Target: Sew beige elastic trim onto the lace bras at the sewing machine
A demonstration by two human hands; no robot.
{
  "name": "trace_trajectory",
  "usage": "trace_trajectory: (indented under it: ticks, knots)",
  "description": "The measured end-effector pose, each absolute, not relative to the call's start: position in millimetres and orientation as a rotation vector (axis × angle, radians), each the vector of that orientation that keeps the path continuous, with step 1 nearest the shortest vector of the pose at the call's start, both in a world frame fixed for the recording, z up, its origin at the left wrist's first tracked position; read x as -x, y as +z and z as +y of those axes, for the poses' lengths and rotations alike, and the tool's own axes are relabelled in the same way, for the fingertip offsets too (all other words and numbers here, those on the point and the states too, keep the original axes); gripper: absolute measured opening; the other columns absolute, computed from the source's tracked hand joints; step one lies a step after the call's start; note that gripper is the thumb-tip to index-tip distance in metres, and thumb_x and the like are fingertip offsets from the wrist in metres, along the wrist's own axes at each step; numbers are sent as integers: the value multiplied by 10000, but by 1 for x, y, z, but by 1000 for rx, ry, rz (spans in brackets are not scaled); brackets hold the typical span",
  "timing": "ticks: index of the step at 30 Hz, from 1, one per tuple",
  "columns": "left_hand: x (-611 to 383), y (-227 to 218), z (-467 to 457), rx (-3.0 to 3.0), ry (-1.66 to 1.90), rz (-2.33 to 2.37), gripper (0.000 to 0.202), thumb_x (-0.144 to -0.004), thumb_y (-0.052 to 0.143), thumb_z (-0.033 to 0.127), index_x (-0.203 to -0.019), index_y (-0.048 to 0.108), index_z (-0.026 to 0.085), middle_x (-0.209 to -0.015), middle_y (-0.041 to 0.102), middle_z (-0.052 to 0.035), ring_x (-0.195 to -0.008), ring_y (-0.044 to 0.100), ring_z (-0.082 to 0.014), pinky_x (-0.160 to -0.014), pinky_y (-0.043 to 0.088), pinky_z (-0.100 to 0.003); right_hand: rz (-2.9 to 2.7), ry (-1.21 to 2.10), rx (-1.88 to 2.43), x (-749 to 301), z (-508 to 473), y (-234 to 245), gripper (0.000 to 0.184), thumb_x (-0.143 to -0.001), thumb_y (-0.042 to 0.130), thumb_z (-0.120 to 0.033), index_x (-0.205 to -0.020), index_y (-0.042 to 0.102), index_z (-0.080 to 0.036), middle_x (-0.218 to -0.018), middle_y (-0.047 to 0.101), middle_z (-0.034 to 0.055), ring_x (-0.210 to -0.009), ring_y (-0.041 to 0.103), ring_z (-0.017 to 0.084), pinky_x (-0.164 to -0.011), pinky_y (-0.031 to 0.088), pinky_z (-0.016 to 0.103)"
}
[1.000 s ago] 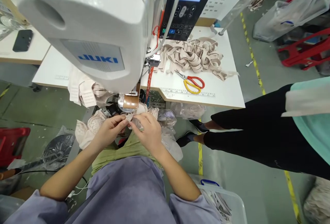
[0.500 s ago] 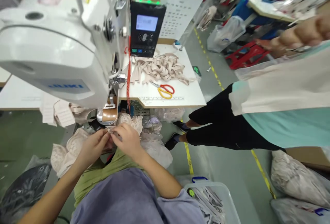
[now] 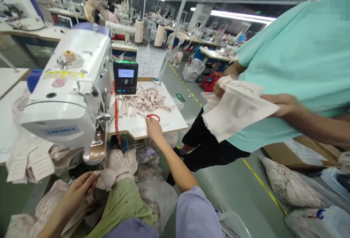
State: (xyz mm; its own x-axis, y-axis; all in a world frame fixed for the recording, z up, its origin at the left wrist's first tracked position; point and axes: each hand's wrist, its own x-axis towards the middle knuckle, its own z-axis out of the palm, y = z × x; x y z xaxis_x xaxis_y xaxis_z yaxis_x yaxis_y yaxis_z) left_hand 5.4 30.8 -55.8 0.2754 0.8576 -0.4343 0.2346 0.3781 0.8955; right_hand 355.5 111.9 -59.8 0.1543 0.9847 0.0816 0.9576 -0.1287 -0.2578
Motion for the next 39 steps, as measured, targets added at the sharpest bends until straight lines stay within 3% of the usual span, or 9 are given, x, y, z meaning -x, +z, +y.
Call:
trace_trajectory:
  ticks: [3,6,10,15,19,24,29,34,39]
  knots:
    - [-3,-59,32,-1140,584,1250,632,-599,685,794,-639,594,171,-589,498,23,-529,400,-114,-514,350,-235,-1960,169,2228,-383,134,-51,367,-957,456,-156,-1285,619,-150,-1200,664,152,-1129,586,235,-1010,424,342]
    - [-2,-55,31,-1135,577,1252,656,-568,683,823,-552,570,177,-536,476,22,-507,395,-116,-501,359,-242,-2021,177,2222,-389,135,-51,342,-964,510,-231,-1287,615,-190,-1239,646,116,-1146,574,199,-993,415,273]
    - [-5,-46,29,-1101,583,1232,656,-532,698,829,-524,574,186,-535,503,10,-502,416,-126,-493,375,-252,-1992,144,2294,-396,135,-45,385,-977,493,-227,-1348,552,-141,-1263,618,158,-1137,578,204,-967,416,275]
    - [-9,-42,27,-1107,635,1159,541,-698,693,693,-584,601,172,-556,512,13,-522,443,-117,-521,391,-238,-1997,188,2353,-396,129,-31,277,-952,522,-214,-1177,618,-83,-1102,672,183,-985,636,207,-854,450,270]
    - [-4,-40,17,-961,686,1072,410,-771,678,541,-654,584,159,-589,514,17,-504,413,-87,-461,315,-204,-2035,323,2309,-372,68,-44,343,-948,499,-257,-1216,539,-47,-1169,637,237,-990,642,254,-839,482,344]
    - [5,-51,17,-733,686,1095,318,-791,671,458,-732,592,155,-702,573,-4,-546,470,-79,-469,354,-188,-1947,608,1944,-321,-41,-52,441,-865,603,-401,-1240,541,-179,-992,688,105,-737,658,212,-627,520,323]
    - [5,-50,13,-719,717,1003,277,-835,660,385,-732,597,135,-715,594,-12,-552,488,-64,-485,368,-171,-2207,665,1641,-251,-87,-43,381,-883,632,-405,-1214,577,-226,-1174,659,114,-796,660,203,-659,549,338]
    - [5,-49,12,-819,689,1036,309,-864,618,398,-698,594,139,-666,580,-6,-540,473,-70,-478,346,-178,-2205,554,1601,-229,-69,-46,374,-912,620,-387,-1245,564,-228,-1217,652,116,-991,670,245,-784,566,372]
    - [5,-47,11,-901,649,1063,288,-870,573,386,-710,585,147,-692,598,-11,-550,474,-75,-497,339,-192,-2252,583,1517,-223,-56,-46,362,-928,614,-358,-1260,561,-223,-1230,659,112,-1039,674,239,-827,578,372]
